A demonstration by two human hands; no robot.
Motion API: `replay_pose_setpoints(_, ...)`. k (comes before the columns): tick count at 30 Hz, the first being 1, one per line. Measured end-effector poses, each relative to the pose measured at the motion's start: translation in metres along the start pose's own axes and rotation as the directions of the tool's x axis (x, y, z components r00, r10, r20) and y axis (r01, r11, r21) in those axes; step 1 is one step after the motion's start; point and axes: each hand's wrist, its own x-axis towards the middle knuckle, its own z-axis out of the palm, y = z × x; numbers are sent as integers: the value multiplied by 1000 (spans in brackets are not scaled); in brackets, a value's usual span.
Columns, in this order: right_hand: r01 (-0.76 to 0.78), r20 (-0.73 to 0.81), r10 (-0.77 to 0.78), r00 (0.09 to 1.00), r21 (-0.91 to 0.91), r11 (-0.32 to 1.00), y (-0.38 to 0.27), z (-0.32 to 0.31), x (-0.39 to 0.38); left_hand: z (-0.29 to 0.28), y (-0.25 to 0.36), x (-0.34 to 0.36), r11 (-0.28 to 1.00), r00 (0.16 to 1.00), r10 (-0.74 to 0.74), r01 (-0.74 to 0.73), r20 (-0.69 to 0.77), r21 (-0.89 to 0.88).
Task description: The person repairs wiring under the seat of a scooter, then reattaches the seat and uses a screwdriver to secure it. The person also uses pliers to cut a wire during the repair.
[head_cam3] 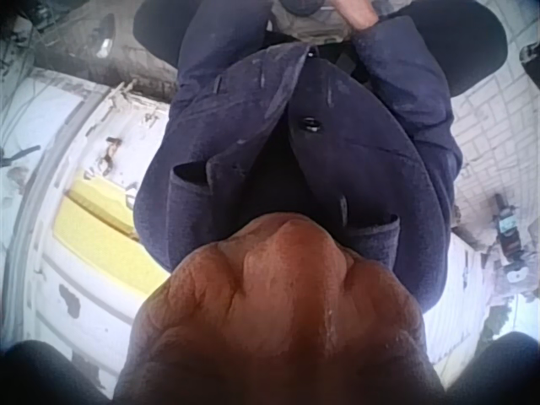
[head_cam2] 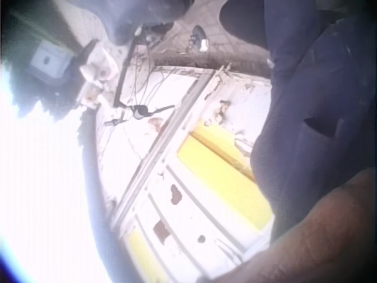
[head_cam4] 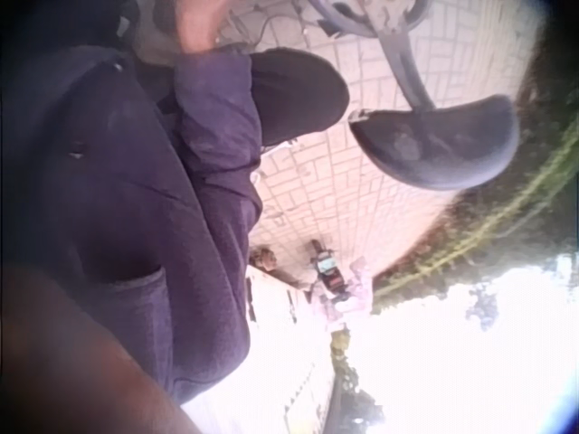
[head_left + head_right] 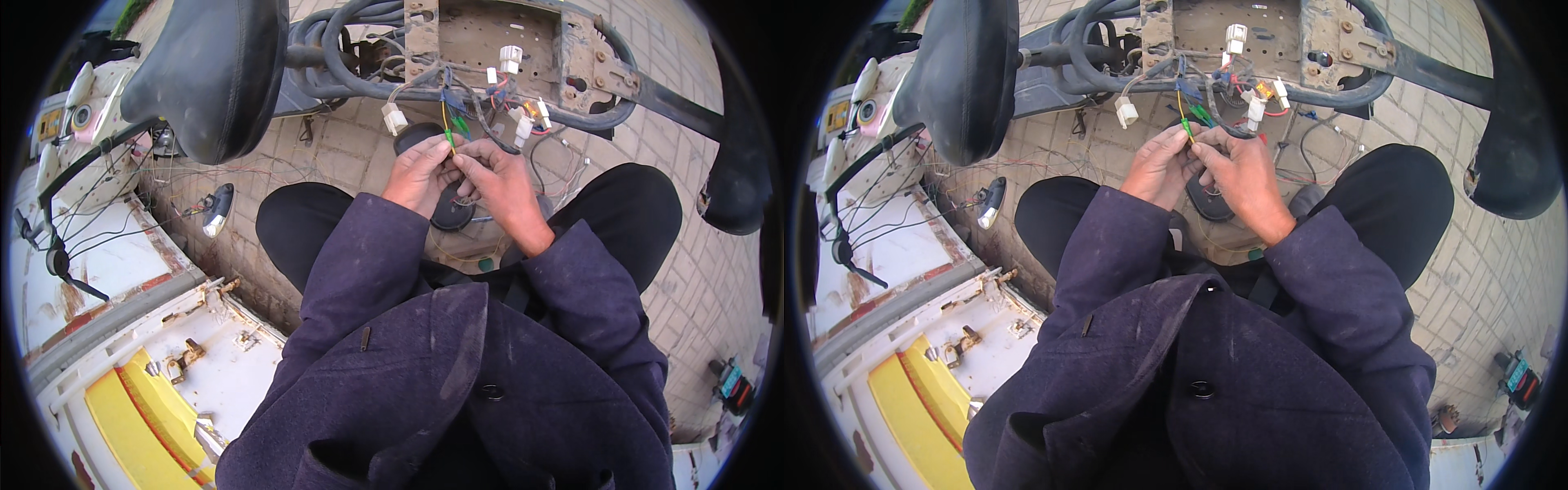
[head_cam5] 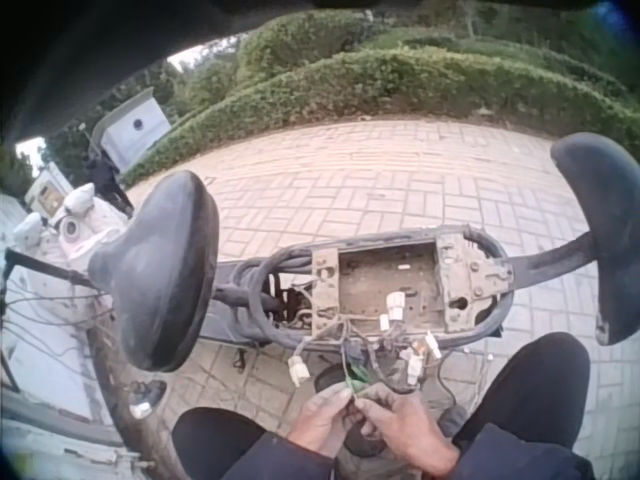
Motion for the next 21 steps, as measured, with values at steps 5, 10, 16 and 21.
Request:
replay_pose_setpoints(5, 1, 5, -1, 1000, 16, 1000, -1, 2, -1, 0, 0, 0, 997, 999, -22, 25, 33, -67)
replay_pose_setpoints(10, 4, 14, -4, 1000, 24, 1000, -2, 3, -2, -1, 0, 1, 997, 996, -55, 58, 68, -46)
replay_pose_setpoints(16, 26, 17, -27, 1000, 51, 998, -3, 4, -2, 4, 2, -1, 992, 996, -86, 89, 35, -94)
replay_pose_setpoints(21, 37, 6, -37, 999, 53, 998, -2, 5, -2, 8, 4, -2, 992, 996, -86, 87, 9, -90)
